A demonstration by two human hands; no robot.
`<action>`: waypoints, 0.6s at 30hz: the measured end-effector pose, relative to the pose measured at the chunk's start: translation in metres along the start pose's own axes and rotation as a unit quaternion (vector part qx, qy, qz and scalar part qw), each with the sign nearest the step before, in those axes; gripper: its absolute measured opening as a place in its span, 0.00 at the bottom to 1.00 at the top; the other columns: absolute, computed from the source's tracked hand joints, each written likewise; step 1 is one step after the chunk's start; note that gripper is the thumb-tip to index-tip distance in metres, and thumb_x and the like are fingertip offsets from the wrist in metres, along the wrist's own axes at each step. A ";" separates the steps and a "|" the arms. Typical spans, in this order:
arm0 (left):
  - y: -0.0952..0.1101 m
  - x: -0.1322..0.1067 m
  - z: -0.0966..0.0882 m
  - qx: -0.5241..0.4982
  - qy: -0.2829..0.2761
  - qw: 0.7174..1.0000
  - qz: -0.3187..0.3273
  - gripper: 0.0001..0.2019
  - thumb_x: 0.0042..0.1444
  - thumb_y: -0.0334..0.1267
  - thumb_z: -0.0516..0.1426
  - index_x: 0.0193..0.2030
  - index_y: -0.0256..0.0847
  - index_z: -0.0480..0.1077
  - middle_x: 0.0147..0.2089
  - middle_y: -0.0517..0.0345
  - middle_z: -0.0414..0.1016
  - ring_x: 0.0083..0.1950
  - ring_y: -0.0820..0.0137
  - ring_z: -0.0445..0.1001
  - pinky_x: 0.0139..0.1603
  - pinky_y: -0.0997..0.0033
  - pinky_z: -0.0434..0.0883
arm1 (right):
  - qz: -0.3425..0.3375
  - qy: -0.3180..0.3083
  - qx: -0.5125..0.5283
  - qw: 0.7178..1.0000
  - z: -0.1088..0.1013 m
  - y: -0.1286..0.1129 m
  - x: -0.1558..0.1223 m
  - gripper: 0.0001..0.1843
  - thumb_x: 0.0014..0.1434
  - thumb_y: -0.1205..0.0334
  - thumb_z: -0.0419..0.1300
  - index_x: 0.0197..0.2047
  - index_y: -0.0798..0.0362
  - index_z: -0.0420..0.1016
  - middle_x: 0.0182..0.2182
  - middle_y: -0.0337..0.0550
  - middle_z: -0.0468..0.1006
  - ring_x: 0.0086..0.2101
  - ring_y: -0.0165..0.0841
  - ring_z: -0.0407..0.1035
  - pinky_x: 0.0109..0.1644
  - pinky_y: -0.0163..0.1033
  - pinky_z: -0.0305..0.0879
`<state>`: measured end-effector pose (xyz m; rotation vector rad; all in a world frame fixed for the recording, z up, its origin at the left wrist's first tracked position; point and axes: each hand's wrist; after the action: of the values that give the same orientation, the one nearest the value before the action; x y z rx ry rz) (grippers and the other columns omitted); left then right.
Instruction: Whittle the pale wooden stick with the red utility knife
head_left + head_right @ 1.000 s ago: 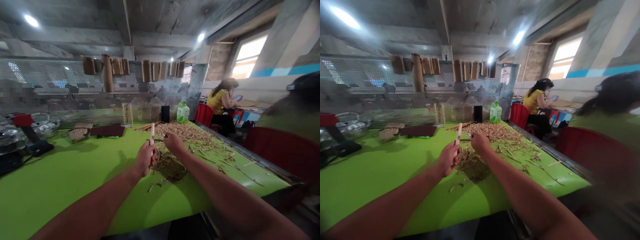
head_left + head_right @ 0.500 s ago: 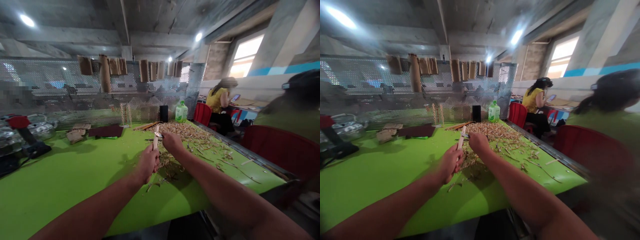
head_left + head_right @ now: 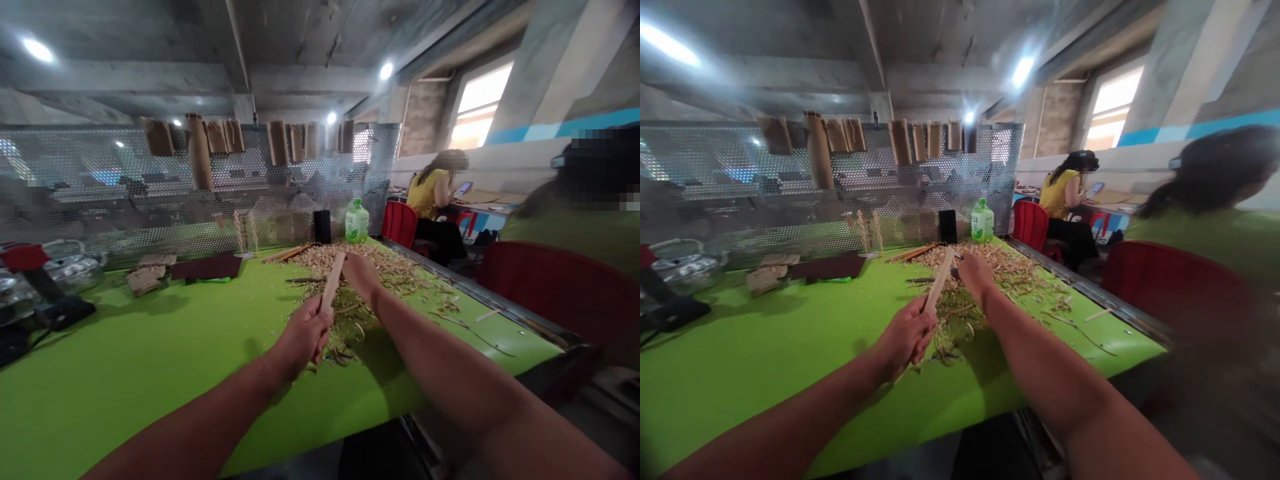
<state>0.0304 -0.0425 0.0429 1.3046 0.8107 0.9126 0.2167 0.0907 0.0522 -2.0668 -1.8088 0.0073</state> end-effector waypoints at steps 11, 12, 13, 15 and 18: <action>-0.002 0.028 -0.031 -0.048 0.104 0.993 0.028 0.14 0.61 0.41 0.52 0.52 0.42 0.62 0.27 0.69 0.61 0.16 0.81 0.53 0.14 0.81 0.53 | -0.167 0.029 0.045 0.984 0.016 -0.034 -0.030 0.22 0.64 0.59 0.48 0.57 0.45 0.75 0.45 0.44 0.82 0.43 0.37 0.74 0.43 0.34 0.61; -0.003 0.028 -0.030 -0.037 0.104 0.993 0.035 0.16 0.60 0.40 0.53 0.54 0.43 0.62 0.27 0.69 0.61 0.16 0.81 0.53 0.14 0.81 0.53 | -0.176 0.024 0.033 0.984 0.015 -0.036 -0.035 0.21 0.64 0.60 0.48 0.55 0.45 0.76 0.44 0.44 0.82 0.42 0.36 0.74 0.42 0.34 0.61; -0.003 0.028 -0.030 -0.024 0.105 0.993 0.037 0.17 0.59 0.39 0.54 0.56 0.43 0.61 0.26 0.70 0.60 0.16 0.81 0.53 0.14 0.81 0.53 | -0.185 0.019 0.020 0.982 0.014 -0.039 -0.039 0.20 0.64 0.61 0.48 0.53 0.45 0.77 0.42 0.44 0.82 0.41 0.36 0.74 0.41 0.34 0.61; -0.003 0.027 -0.027 0.007 0.112 0.993 0.026 0.19 0.59 0.38 0.53 0.57 0.43 0.61 0.24 0.71 0.57 0.15 0.81 0.52 0.14 0.81 0.53 | -0.204 0.016 -0.007 0.979 0.012 -0.045 -0.047 0.18 0.64 0.61 0.48 0.47 0.46 0.78 0.39 0.44 0.82 0.39 0.37 0.74 0.39 0.35 0.60; 0.000 0.023 -0.023 0.056 0.128 0.990 0.012 0.18 0.61 0.39 0.52 0.57 0.41 0.63 0.21 0.72 0.54 0.15 0.80 0.50 0.14 0.80 0.52 | -0.213 0.021 -0.032 0.976 0.009 -0.049 -0.049 0.15 0.64 0.59 0.49 0.44 0.47 0.78 0.37 0.45 0.82 0.37 0.37 0.74 0.38 0.36 0.60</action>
<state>0.0201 -0.0120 0.0412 1.3127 1.0597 1.0806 0.1598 0.0505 0.0461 -1.6638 -2.2109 -0.2116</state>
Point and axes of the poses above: each hand's wrist, its own x-axis towards the middle knuckle, its own z-axis out of the palm, y = z × x
